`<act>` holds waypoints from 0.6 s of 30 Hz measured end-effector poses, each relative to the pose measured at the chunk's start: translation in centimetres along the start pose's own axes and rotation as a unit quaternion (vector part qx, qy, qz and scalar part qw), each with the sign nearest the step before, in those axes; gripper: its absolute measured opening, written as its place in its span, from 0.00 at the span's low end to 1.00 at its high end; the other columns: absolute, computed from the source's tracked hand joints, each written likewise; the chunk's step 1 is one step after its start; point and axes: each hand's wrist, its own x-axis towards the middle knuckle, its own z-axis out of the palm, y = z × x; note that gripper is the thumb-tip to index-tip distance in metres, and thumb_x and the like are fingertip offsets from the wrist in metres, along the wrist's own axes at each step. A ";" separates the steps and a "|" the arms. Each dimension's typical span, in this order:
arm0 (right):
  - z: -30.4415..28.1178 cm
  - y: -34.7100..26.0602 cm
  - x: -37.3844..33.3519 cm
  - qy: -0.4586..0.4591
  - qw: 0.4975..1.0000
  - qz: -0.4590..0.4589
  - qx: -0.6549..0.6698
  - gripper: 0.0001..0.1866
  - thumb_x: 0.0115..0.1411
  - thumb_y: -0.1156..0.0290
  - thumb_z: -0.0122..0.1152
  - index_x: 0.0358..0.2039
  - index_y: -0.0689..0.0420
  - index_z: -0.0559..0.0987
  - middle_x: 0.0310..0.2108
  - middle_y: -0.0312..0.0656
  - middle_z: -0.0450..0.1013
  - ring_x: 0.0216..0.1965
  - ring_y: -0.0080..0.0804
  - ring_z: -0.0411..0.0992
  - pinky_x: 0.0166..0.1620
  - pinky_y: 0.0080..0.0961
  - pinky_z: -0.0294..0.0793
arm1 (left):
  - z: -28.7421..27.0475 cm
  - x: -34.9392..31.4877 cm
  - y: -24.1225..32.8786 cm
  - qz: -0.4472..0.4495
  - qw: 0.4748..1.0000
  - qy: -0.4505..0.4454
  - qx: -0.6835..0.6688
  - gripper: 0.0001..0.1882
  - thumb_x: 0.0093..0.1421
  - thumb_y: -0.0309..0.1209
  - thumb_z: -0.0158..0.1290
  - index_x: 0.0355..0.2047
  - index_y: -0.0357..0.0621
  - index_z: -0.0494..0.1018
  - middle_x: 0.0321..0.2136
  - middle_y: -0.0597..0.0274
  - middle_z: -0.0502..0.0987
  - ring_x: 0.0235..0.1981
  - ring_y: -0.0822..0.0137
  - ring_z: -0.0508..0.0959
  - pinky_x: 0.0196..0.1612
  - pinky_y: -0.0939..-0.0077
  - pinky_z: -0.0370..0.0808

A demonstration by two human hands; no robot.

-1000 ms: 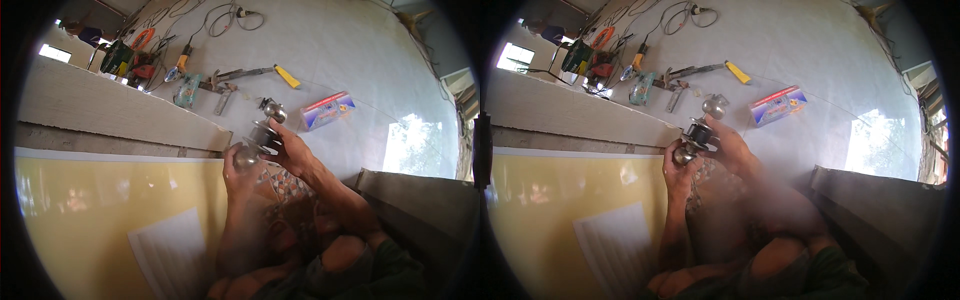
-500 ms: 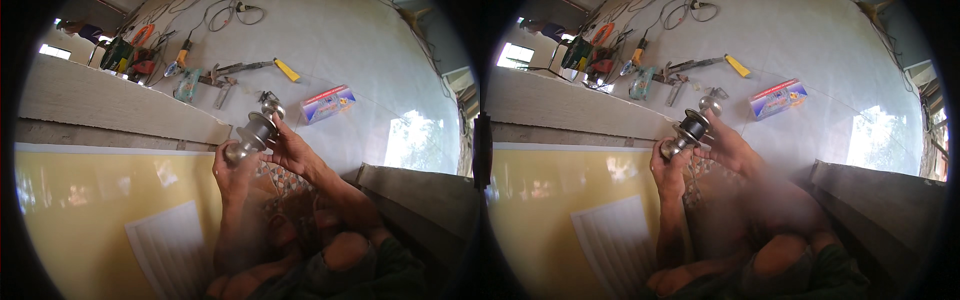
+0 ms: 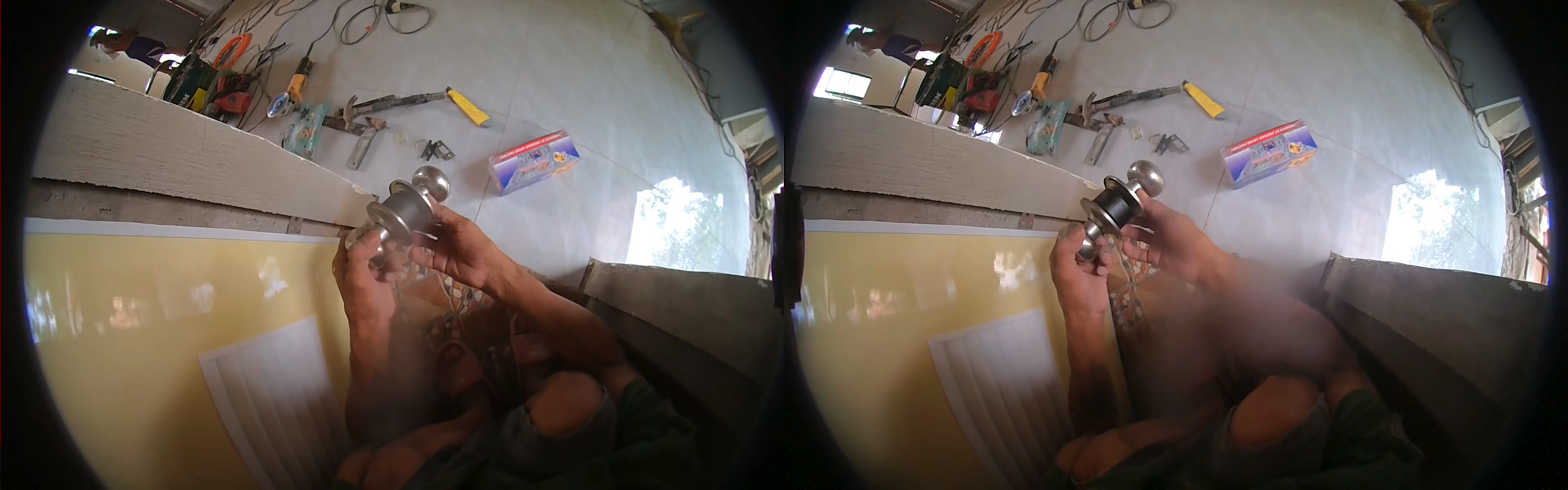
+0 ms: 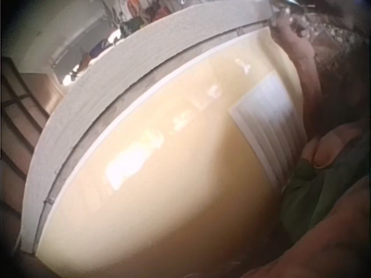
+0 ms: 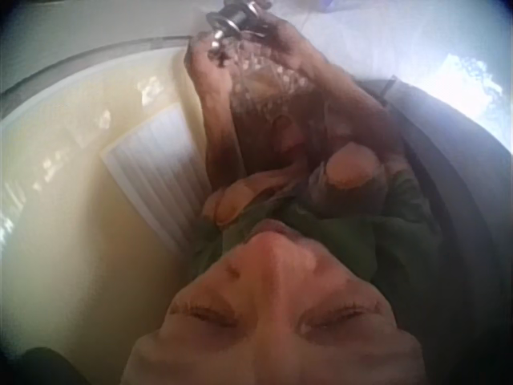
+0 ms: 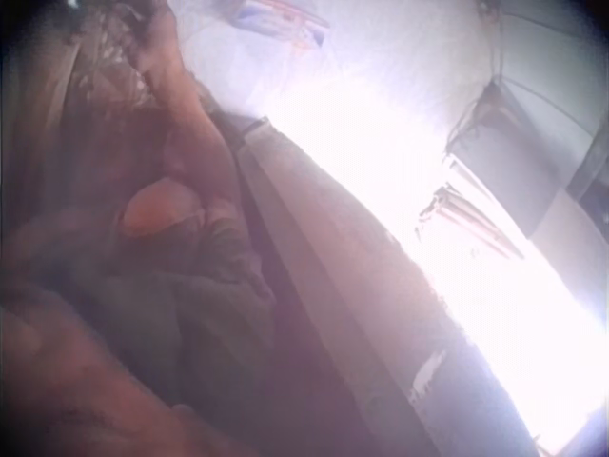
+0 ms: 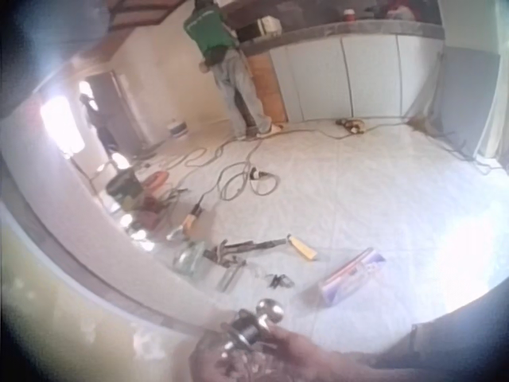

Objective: The person sits on the floor and assembles a door knob by attaching two knobs to a central spindle and inserting a key. They then open a small plastic case to retrieve a small item and place it into the door knob assembly.

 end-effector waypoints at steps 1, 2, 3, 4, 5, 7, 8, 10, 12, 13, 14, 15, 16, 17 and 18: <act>0.2 0.0 -0.3 -0.023 1.000 -0.005 0.014 0.20 0.69 0.53 0.56 0.54 0.52 0.71 0.47 0.39 0.68 0.46 0.30 0.69 0.43 0.32 0.79 | -0.5 0.2 -0.3 0.005 0.999 -0.025 -0.029 0.18 0.60 0.42 0.55 0.40 0.39 0.71 0.28 0.59 0.75 0.20 0.71 0.71 0.22 0.81 0.64; 0.3 -0.1 -0.7 -0.044 0.999 -0.010 0.027 0.21 0.69 0.54 0.57 0.55 0.52 0.70 0.47 0.39 0.68 0.46 0.30 0.69 0.43 0.32 0.79 | -1.6 0.6 -1.1 0.010 0.997 -0.051 -0.057 0.19 0.59 0.43 0.55 0.40 0.39 0.71 0.29 0.59 0.75 0.20 0.71 0.70 0.22 0.81 0.64; 0.6 -0.2 -1.0 -0.068 0.997 -0.015 0.041 0.21 0.68 0.55 0.58 0.56 0.51 0.70 0.48 0.39 0.69 0.47 0.30 0.69 0.43 0.32 0.78 | -2.1 0.9 -1.2 0.016 0.993 -0.076 -0.085 0.20 0.58 0.44 0.55 0.41 0.39 0.72 0.29 0.60 0.75 0.20 0.71 0.70 0.22 0.81 0.64; 0.7 -0.6 -1.5 -0.095 0.995 -0.029 0.015 0.22 0.68 0.56 0.59 0.58 0.51 0.69 0.49 0.38 0.69 0.47 0.30 0.70 0.44 0.32 0.78 | -2.5 1.1 -1.5 0.020 0.988 -0.102 -0.115 0.22 0.57 0.45 0.55 0.42 0.39 0.72 0.30 0.60 0.76 0.19 0.72 0.69 0.22 0.80 0.64; 0.8 -1.2 -2.2 -0.121 0.992 -0.043 -0.012 0.24 0.67 0.57 0.60 0.60 0.50 0.69 0.50 0.38 0.69 0.47 0.30 0.70 0.44 0.33 0.78 | -2.7 1.4 -1.7 0.024 0.981 -0.129 -0.144 0.23 0.56 0.46 0.56 0.43 0.39 0.72 0.31 0.61 0.76 0.19 0.72 0.69 0.22 0.80 0.65; 2.7 -1.0 -2.7 -0.149 0.985 -0.052 -0.064 0.26 0.65 0.60 0.63 0.62 0.49 0.68 0.51 0.37 0.70 0.48 0.29 0.70 0.45 0.33 0.78 | -4.6 1.4 -0.9 0.030 0.972 -0.163 -0.168 0.28 0.53 0.49 0.55 0.46 0.39 0.72 0.34 0.60 0.77 0.20 0.72 0.68 0.22 0.80 0.66; 3.9 -0.8 -3.0 -0.145 0.984 -0.053 -0.093 0.28 0.64 0.62 0.64 0.62 0.48 0.68 0.51 0.36 0.70 0.48 0.29 0.70 0.46 0.32 0.78 | -5.5 1.4 -0.2 0.025 0.964 -0.180 -0.194 0.28 0.54 0.49 0.55 0.46 0.39 0.73 0.35 0.60 0.77 0.21 0.72 0.68 0.22 0.79 0.66; 4.0 -1.2 -3.4 -0.126 0.980 -0.058 -0.140 0.27 0.63 0.68 0.65 0.62 0.49 0.69 0.52 0.35 0.71 0.49 0.28 0.72 0.48 0.34 0.80 | -5.3 1.6 0.0 0.001 0.939 -0.229 -0.258 0.27 0.56 0.49 0.54 0.46 0.39 0.73 0.36 0.60 0.78 0.22 0.71 0.69 0.22 0.79 0.67; 3.2 -1.3 -3.1 -0.122 0.979 -0.047 -0.157 0.25 0.62 0.77 0.64 0.60 0.52 0.71 0.53 0.36 0.73 0.51 0.29 0.74 0.50 0.38 0.83 | -4.7 1.4 0.1 -0.016 0.937 -0.189 -0.293 0.26 0.58 0.48 0.52 0.47 0.40 0.74 0.38 0.59 0.79 0.25 0.70 0.72 0.24 0.79 0.70; 3.3 -1.4 -3.2 -0.110 0.981 -0.054 -0.152 0.25 0.62 0.77 0.64 0.59 0.52 0.72 0.51 0.35 0.73 0.50 0.29 0.75 0.49 0.37 0.84 | -4.3 1.3 0.2 -0.025 0.936 -0.168 -0.308 0.25 0.59 0.48 0.52 0.47 0.40 0.74 0.39 0.59 0.80 0.26 0.70 0.74 0.25 0.78 0.71; 2.7 -1.5 -3.3 -0.086 0.983 -0.059 -0.149 0.24 0.62 0.78 0.64 0.59 0.53 0.73 0.50 0.35 0.74 0.48 0.29 0.76 0.48 0.36 0.84 | -3.4 1.3 -0.6 -0.041 0.944 -0.113 -0.307 0.26 0.60 0.47 0.52 0.49 0.40 0.74 0.40 0.60 0.80 0.30 0.68 0.75 0.28 0.76 0.73; 2.0 -1.6 -3.3 -0.062 0.985 -0.065 -0.145 0.24 0.62 0.78 0.65 0.58 0.53 0.73 0.49 0.35 0.75 0.46 0.29 0.77 0.48 0.35 0.85 | -2.2 1.4 -1.0 -0.057 0.949 -0.058 -0.303 0.26 0.60 0.47 0.52 0.51 0.40 0.74 0.41 0.60 0.80 0.34 0.67 0.77 0.31 0.73 0.76; 2.0 -1.5 -3.2 -0.053 0.983 -0.064 -0.163 0.23 0.62 0.77 0.65 0.58 0.53 0.73 0.50 0.35 0.75 0.47 0.29 0.76 0.48 0.34 0.84 | -1.8 1.3 -0.8 -0.067 0.954 0.000 -0.292 0.27 0.60 0.46 0.52 0.53 0.40 0.74 0.42 0.60 0.80 0.37 0.66 0.79 0.35 0.70 0.79; 2.0 -1.4 -3.1 -0.045 0.981 -0.063 -0.181 0.23 0.63 0.75 0.65 0.58 0.53 0.73 0.50 0.35 0.75 0.48 0.29 0.76 0.48 0.34 0.84 | -2.6 1.8 -1.1 -0.055 0.955 -0.012 -0.292 0.24 0.61 0.44 0.52 0.52 0.42 0.74 0.41 0.61 0.80 0.42 0.63 0.80 0.44 0.63 0.82; 2.1 -1.4 -3.0 -0.037 0.977 -0.063 -0.200 0.23 0.63 0.74 0.65 0.58 0.52 0.73 0.50 0.35 0.74 0.49 0.29 0.75 0.47 0.34 0.83 | -2.6 1.7 -0.9 -0.047 0.964 -0.033 -0.261 0.23 0.61 0.44 0.51 0.51 0.42 0.74 0.41 0.61 0.80 0.39 0.64 0.80 0.39 0.67 0.79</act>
